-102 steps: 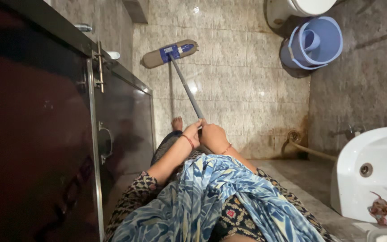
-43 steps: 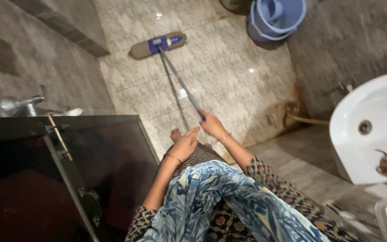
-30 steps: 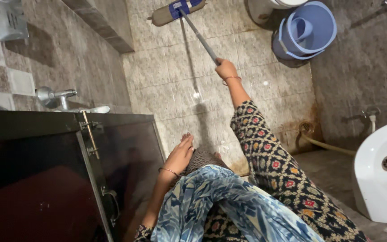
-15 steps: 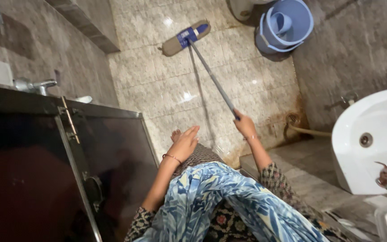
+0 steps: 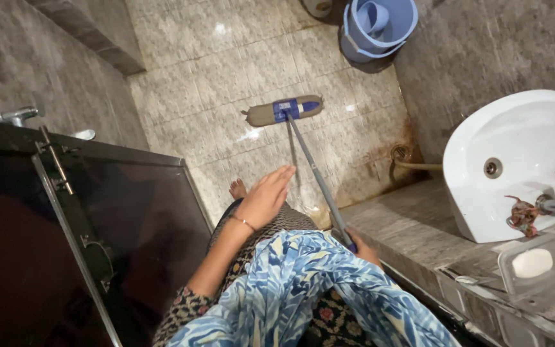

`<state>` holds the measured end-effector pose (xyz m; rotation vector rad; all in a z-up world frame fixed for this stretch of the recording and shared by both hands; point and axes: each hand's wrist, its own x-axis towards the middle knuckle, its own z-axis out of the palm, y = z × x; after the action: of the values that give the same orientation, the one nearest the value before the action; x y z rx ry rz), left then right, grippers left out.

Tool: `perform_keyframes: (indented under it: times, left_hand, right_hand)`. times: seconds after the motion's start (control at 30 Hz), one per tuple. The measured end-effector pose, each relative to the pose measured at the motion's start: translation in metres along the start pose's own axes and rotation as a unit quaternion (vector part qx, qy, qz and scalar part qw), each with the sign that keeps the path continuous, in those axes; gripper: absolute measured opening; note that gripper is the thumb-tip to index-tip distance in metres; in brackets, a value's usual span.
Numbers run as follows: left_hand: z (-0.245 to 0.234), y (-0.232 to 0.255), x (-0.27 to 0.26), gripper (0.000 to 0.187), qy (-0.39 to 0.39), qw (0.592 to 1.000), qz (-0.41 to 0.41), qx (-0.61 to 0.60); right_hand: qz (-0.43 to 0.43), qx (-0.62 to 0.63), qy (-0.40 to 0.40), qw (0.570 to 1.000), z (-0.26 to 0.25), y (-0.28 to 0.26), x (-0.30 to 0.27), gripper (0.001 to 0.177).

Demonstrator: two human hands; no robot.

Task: The person mops the tiled floor of a bathroom using a long-handled flat mop, moving the mop head across the surface between the toilet, sink, and cabinets.

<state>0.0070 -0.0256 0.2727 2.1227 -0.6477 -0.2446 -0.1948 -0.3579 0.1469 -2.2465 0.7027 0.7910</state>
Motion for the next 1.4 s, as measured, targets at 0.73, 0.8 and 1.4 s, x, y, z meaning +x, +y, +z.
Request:
perform_keyframes:
  times: [0.73, 0.8, 1.4]
  left_hand:
    - [-0.111, -0.008, -0.022, 0.051, 0.113, 0.988, -0.086, 0.068]
    - [-0.116, -0.009, -0.025, 0.050, 0.123, 0.984, -0.097, 0.078]
    - [-0.078, 0.015, -0.013, 0.051, 0.104, 0.991, -0.025, 0.085]
  right_hand:
    - [-0.067, 0.091, 0.056, 0.992, 0.014, -0.219, 0.272, 0.060]
    - [-0.094, 0.042, 0.072, 0.992, -0.002, -0.258, 0.308, 0.061]
    - [-0.059, -0.029, 0.034, 0.997, -0.010, -0.206, 0.270, 0.069]
